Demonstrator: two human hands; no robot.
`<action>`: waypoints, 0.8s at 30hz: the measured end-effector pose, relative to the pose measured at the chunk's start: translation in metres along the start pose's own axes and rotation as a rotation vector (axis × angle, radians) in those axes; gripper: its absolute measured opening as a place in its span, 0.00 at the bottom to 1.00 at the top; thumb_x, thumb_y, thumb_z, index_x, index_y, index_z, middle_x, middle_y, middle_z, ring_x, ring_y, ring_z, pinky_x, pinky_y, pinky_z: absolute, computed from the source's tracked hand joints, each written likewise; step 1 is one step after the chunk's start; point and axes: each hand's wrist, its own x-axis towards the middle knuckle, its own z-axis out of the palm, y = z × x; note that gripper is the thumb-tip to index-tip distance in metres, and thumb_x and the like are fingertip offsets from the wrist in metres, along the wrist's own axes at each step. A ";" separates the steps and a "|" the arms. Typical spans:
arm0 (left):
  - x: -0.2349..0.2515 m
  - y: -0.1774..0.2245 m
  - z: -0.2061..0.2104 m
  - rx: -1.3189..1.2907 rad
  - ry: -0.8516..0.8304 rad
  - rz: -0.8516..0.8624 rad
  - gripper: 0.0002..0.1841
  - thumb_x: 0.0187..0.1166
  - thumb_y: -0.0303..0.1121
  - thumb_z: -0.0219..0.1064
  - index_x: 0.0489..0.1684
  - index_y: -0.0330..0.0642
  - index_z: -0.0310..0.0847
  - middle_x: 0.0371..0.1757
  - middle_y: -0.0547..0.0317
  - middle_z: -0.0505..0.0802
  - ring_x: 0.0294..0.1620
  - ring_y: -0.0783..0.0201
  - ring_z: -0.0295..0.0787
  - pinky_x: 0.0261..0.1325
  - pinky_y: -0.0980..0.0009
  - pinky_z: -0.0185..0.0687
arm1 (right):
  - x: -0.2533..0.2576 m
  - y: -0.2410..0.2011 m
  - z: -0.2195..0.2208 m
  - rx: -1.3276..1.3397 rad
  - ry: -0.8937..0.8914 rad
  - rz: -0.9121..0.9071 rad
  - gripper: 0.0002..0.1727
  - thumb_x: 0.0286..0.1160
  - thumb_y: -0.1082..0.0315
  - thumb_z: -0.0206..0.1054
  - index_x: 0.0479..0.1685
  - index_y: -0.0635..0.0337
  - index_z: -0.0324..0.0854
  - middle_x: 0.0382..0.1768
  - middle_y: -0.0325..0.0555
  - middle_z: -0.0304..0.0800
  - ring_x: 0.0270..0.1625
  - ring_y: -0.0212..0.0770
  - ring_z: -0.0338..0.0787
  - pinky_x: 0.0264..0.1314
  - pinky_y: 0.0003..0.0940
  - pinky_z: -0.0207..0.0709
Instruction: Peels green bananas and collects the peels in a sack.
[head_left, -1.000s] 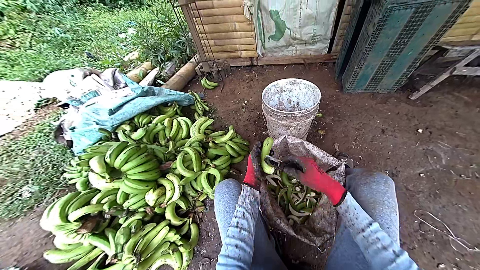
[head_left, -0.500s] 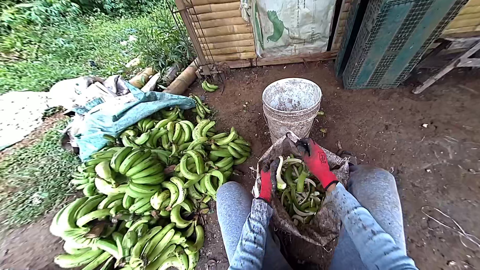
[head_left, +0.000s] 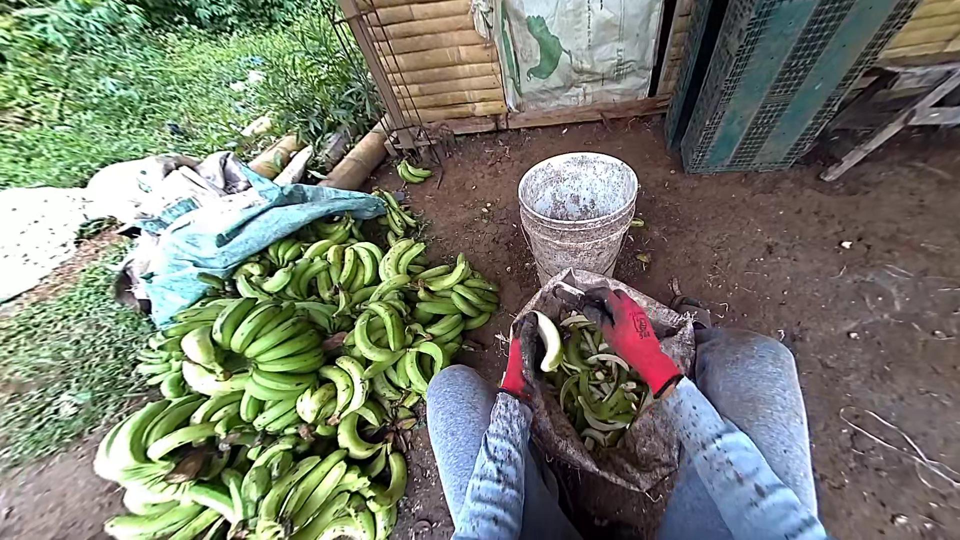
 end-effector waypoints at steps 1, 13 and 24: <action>0.004 0.002 0.006 -0.147 0.040 0.015 0.22 0.96 0.42 0.41 0.73 0.35 0.67 0.46 0.48 0.89 0.42 0.62 0.89 0.47 0.63 0.88 | -0.014 -0.006 0.006 0.004 -0.072 -0.027 0.23 0.84 0.59 0.62 0.75 0.52 0.81 0.66 0.61 0.85 0.67 0.59 0.87 0.74 0.57 0.77; -0.011 0.000 0.014 0.389 0.261 0.168 0.21 0.96 0.33 0.43 0.68 0.24 0.76 0.61 0.35 0.87 0.61 0.56 0.84 0.69 0.62 0.77 | -0.015 -0.011 0.024 -0.187 -0.190 0.004 0.25 0.85 0.63 0.59 0.81 0.49 0.77 0.75 0.65 0.79 0.76 0.65 0.79 0.80 0.60 0.69; -0.017 -0.008 0.004 0.414 -0.201 -0.064 0.22 0.96 0.40 0.45 0.69 0.33 0.78 0.54 0.47 0.90 0.50 0.65 0.87 0.57 0.67 0.84 | 0.013 0.009 0.025 -0.205 -0.150 0.165 0.22 0.88 0.62 0.56 0.77 0.54 0.79 0.69 0.65 0.83 0.74 0.64 0.82 0.78 0.61 0.71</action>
